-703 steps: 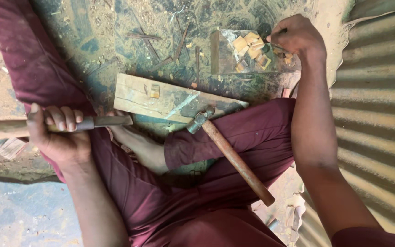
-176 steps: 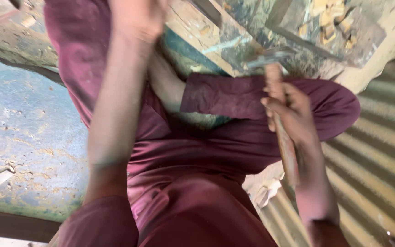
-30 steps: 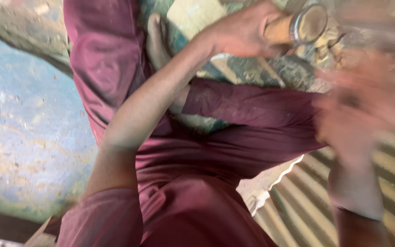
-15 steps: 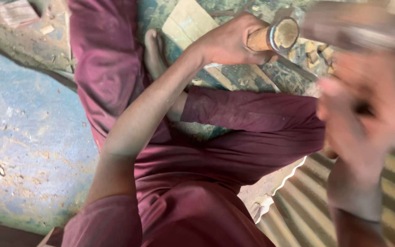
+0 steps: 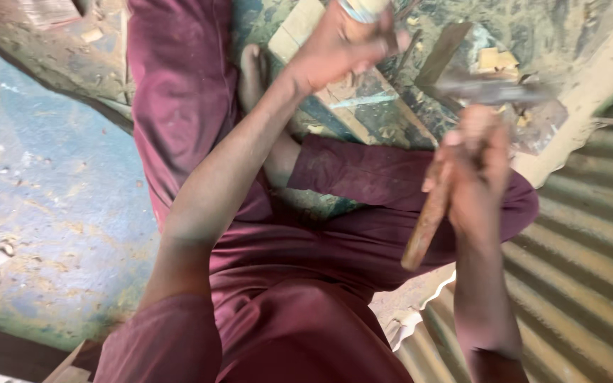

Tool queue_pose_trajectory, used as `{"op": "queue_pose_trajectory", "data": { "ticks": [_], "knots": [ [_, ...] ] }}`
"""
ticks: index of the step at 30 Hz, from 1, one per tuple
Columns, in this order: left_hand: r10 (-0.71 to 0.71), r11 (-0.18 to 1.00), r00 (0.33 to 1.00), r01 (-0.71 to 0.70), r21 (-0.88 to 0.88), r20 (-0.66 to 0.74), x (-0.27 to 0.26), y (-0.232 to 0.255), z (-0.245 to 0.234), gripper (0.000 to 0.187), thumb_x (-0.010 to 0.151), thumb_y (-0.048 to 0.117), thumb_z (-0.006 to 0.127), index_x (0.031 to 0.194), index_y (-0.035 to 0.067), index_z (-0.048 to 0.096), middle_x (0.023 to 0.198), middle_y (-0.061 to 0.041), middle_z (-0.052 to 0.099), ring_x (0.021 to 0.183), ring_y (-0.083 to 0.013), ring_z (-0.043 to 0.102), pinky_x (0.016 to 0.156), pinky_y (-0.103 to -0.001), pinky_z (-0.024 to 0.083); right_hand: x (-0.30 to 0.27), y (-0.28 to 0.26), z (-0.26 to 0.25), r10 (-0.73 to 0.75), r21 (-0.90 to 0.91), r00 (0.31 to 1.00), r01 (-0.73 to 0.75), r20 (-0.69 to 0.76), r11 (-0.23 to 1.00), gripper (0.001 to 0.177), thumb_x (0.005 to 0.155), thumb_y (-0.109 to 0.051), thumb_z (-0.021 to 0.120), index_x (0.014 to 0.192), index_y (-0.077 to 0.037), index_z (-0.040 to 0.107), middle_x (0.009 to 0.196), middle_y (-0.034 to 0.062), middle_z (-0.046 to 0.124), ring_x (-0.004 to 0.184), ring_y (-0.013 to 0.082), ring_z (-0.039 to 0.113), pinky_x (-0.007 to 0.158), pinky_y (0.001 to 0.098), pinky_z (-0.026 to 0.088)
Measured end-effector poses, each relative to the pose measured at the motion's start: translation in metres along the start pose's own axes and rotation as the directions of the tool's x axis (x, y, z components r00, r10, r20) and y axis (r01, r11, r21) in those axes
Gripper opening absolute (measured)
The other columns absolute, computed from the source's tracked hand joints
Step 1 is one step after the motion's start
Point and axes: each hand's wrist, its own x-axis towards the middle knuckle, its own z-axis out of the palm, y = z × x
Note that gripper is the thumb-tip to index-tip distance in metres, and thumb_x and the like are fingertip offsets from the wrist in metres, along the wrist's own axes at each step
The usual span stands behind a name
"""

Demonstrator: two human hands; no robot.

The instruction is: The person sits cross-legged on the floor and uses a chisel and hammer to carve a rectangular wooden block. They repeatedly position the chisel on the wood and strike it with the hammer to remove small chips, occasionally adjusting the wood's position.

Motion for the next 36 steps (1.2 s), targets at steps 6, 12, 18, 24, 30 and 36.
{"op": "queue_pose_trajectory", "data": {
  "ticks": [6,12,18,24,30,36],
  "knots": [
    [0.028,0.997,1.0,-0.028,-0.075,-0.002,-0.005,0.008,-0.005,0.024,0.111,0.011,0.071,0.092,0.007,0.057,0.071,0.0,0.055,0.053,-0.0071,0.051,0.052,-0.024,0.042,0.021,0.061,-0.007,0.457,-0.275,0.888,-0.427,0.053,0.861,0.032,0.101,-0.014,0.061,0.132,-0.009,0.056,0.076,0.0059,0.061,0.051,0.0143,0.059,0.044,0.0311,0.053],
    [0.04,0.996,0.997,-0.035,-0.082,0.059,0.001,0.046,0.005,0.027,0.105,0.013,0.072,0.088,0.007,0.053,0.066,0.001,0.052,0.056,-0.0082,0.05,0.051,-0.023,0.038,0.043,0.015,-0.011,0.095,-0.934,0.975,0.159,0.199,0.321,0.025,0.109,-0.022,0.059,0.123,-0.007,0.074,0.09,0.0211,0.072,0.063,0.0261,0.068,0.058,0.0421,0.052],
    [0.033,0.995,0.993,-0.022,-0.098,0.113,-0.006,0.073,0.014,0.043,0.107,0.013,0.075,0.076,0.01,0.044,0.065,-0.003,0.053,0.056,-0.0102,0.051,0.052,-0.025,0.037,0.098,0.046,0.009,0.102,-0.343,0.903,0.052,0.418,0.938,0.02,0.107,-0.017,0.063,0.12,-0.003,0.07,0.105,0.0121,0.075,0.091,0.016,0.076,0.073,0.0288,0.063],
    [0.059,0.983,0.99,-0.036,-0.18,0.125,-0.007,0.083,0.01,0.051,0.106,0.009,0.077,0.068,0.005,0.043,0.063,-0.005,0.048,0.056,-0.0131,0.049,0.054,-0.027,0.035,0.104,0.074,0.016,0.169,-0.039,0.857,-0.172,0.486,0.984,0.02,0.106,-0.011,0.069,0.121,0.002,0.071,0.102,0.0124,0.075,0.088,0.0176,0.073,0.07,0.0309,0.058],
    [-0.001,0.961,0.995,0.028,-0.275,0.097,-0.012,0.076,0.003,0.045,0.105,0.007,0.074,0.072,0.004,0.045,0.066,-0.007,0.049,0.057,-0.0142,0.047,0.055,-0.028,0.036,0.104,0.089,0.012,0.236,0.109,0.824,-0.336,0.515,0.936,0.021,0.106,-0.01,0.066,0.123,0.004,0.069,0.104,0.0132,0.073,0.093,0.0192,0.073,0.081,0.032,0.061],
    [0.051,0.882,0.995,-0.004,-0.472,0.086,-0.013,0.081,-0.007,0.034,0.105,0.006,0.065,0.079,0.007,0.044,0.062,-0.005,0.046,0.05,-0.0115,0.043,0.051,-0.027,0.036,0.105,0.091,0.012,0.175,0.247,0.782,-0.387,0.598,0.888,0.024,0.105,-0.009,0.065,0.125,0.004,0.067,0.107,0.0161,0.074,0.097,0.0228,0.074,0.082,0.0336,0.061]
  ]
}}
